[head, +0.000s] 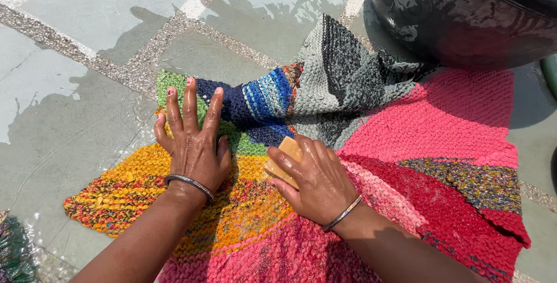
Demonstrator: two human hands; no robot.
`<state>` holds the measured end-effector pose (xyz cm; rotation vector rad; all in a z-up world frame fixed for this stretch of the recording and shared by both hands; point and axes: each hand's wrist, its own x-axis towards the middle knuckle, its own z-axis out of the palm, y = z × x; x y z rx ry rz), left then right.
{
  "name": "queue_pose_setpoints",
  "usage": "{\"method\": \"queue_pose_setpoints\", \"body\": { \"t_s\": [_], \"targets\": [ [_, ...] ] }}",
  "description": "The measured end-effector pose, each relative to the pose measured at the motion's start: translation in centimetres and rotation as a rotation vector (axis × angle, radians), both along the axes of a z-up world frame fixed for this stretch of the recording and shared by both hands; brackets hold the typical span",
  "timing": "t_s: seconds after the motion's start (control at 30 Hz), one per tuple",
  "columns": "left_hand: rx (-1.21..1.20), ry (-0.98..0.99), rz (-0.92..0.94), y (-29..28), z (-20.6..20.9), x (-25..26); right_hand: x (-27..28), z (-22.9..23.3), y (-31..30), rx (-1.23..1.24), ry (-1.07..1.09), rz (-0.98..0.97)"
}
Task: The person washes a colorful rug by immersing it in a bucket of water and scrubbing its surface with a bar of soap.
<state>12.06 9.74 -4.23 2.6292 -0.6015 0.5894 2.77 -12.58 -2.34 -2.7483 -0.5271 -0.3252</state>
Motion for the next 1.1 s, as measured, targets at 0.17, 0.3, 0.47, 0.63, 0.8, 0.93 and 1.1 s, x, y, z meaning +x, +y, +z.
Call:
{"method": "queue_pose_setpoints", "body": {
  "t_s": [0.17, 0.3, 0.47, 0.63, 0.8, 0.93, 1.1],
  "targets": [
    [0.153, 0.136, -0.159, -6.6, -0.8, 2.5, 3.4, 0.6, -11.1, -0.147, 0.036, -0.907],
    [0.211, 0.253, -0.115, -9.8, -0.1, 5.2, 1.8, 0.6, -8.3, -0.092, 0.092, -0.661],
    [0.289, 0.163, -0.135, -10.6, -0.7, 4.4, -2.2, 1.4, -4.6, -0.031, 0.047, 0.089],
    [0.092, 0.474, -0.108, -9.5, 0.4, 5.4, 1.4, 0.9, -11.4, -0.108, -0.038, -0.359],
    [-0.021, -0.003, 0.11, -9.4, 2.2, 10.0, 4.2, 0.2, -10.6, -0.06, 0.224, -0.985],
    [0.227, 0.782, 0.08, -9.4, 4.3, 10.3, -0.9, 1.1, -2.8, 0.032, 0.162, -0.301],
    [0.0, 0.751, -0.119, -8.6, 2.5, 6.9, -1.7, 1.5, -2.8, -0.001, 0.112, 0.04]
  ]
}}
